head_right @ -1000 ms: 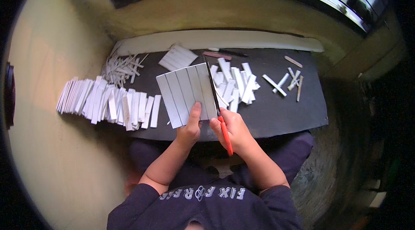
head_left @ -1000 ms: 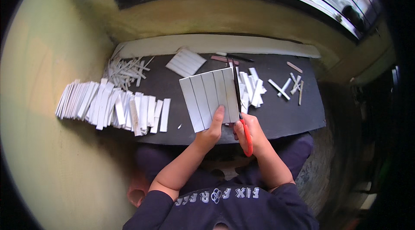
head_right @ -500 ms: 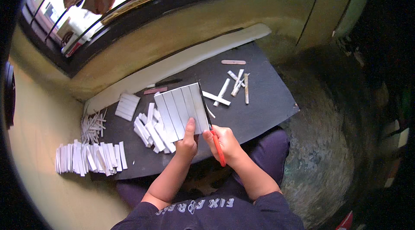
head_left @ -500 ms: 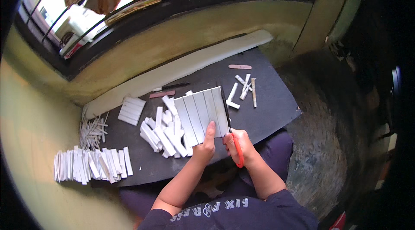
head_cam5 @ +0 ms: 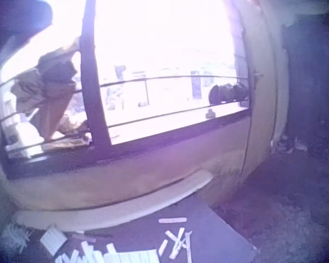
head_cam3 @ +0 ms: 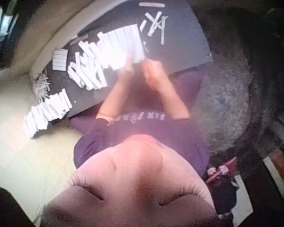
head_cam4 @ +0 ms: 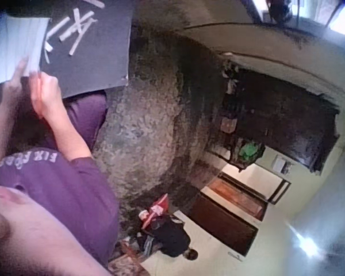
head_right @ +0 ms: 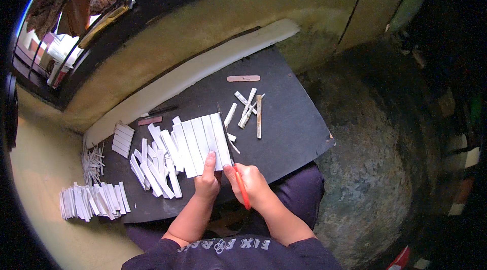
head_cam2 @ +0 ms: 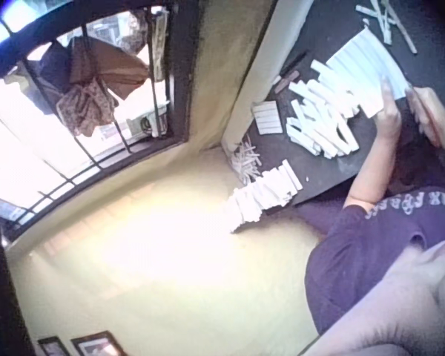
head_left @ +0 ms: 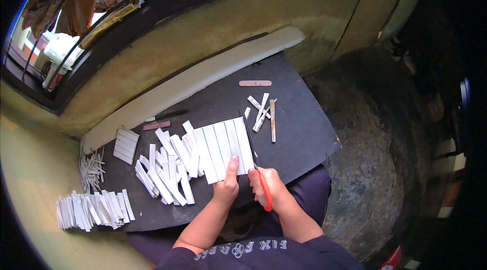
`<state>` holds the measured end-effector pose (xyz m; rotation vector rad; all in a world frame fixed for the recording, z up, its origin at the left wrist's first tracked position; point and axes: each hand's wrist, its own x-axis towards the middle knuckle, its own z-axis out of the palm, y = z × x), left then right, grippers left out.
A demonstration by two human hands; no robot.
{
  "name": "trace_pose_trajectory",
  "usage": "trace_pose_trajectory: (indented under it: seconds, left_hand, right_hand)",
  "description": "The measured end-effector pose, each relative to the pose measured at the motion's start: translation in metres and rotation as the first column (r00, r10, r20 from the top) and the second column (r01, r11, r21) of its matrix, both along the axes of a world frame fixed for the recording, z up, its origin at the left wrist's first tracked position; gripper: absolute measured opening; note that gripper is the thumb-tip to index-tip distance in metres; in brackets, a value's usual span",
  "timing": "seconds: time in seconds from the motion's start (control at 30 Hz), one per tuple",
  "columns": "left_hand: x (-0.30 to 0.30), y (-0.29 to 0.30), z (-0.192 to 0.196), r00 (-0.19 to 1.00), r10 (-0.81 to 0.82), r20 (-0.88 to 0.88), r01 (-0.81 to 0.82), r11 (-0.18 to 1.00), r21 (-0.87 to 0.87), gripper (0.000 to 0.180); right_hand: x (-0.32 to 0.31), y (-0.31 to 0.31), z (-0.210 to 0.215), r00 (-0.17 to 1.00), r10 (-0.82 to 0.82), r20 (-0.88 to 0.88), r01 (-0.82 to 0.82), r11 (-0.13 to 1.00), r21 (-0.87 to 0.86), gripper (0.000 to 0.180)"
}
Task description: The person sits on the floor and uses red-handled scissors to cut a stack of white paper sheets into narrow strips. The person repeatedly picks up sheets, aligns them, and cuts them, placing the resulting strips on the table.
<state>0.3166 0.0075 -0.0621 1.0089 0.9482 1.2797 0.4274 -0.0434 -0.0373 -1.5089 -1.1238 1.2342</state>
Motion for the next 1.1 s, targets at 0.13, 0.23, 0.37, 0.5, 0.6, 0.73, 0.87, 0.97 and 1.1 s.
trace_pose_trajectory:
  seconds: [0.13, 0.23, 0.37, 0.5, 0.6, 0.73, 0.87, 0.97, 1.1]
  left_hand:
    - [0.001, 0.0, -0.003, 0.998, -0.013, -0.054, 0.013, 1.0, 0.002, 0.027]
    - [0.003, 0.001, 0.001, 0.999, -0.032, -0.025, 0.031, 0.999, -0.037, 0.028]
    - [0.001, 0.001, 0.0, 0.999, -0.043, 0.0, 0.043, 0.996, -0.081, 0.029]
    - [0.001, 0.001, -0.002, 1.0, -0.012, 0.0, 0.012, 0.999, -0.049, 0.029]
    - [0.003, 0.0, -0.001, 0.998, 0.047, 0.046, -0.044, 0.996, -0.075, 0.03]
    - [0.002, -0.002, 0.014, 0.952, 0.059, 0.3, -0.011, 0.987, -0.16, 0.033]
    - [-0.016, -0.006, 0.011, 0.927, 0.01, 0.375, 0.061, 0.982, -0.178, 0.036]
    - [-0.044, -0.013, 0.003, 0.878, -0.042, 0.476, 0.151, 0.97, -0.192, 0.039]
    - [-0.064, -0.025, 0.023, 0.927, 0.028, 0.374, 0.056, 0.976, -0.212, 0.054]
  right_hand:
    - [0.004, 0.001, -0.002, 1.0, 0.015, 0.018, -0.014, 1.0, -0.017, 0.044]
    - [0.005, 0.001, -0.005, 1.0, 0.009, 0.015, -0.009, 1.0, -0.009, 0.044]
    - [0.003, 0.003, 0.001, 1.0, -0.003, -0.007, 0.003, 0.999, -0.05, 0.045]
    - [0.002, 0.004, -0.004, 1.0, 0.019, -0.003, -0.019, 0.999, 0.042, 0.052]
    - [0.001, 0.004, -0.001, 1.0, 0.003, -0.008, -0.003, 1.0, 0.02, 0.054]
    - [0.001, 0.003, 0.006, 0.996, 0.0, -0.088, -0.005, 0.998, -0.059, 0.057]
    - [-0.003, 0.002, 0.004, 0.996, 0.032, -0.079, -0.035, 0.999, -0.04, 0.058]
    - [-0.008, -0.001, 0.012, 0.99, 0.101, -0.103, -0.106, 0.993, -0.05, 0.056]
    - [-0.022, -0.006, 0.014, 0.977, 0.199, -0.072, -0.197, 0.98, 0.032, 0.052]
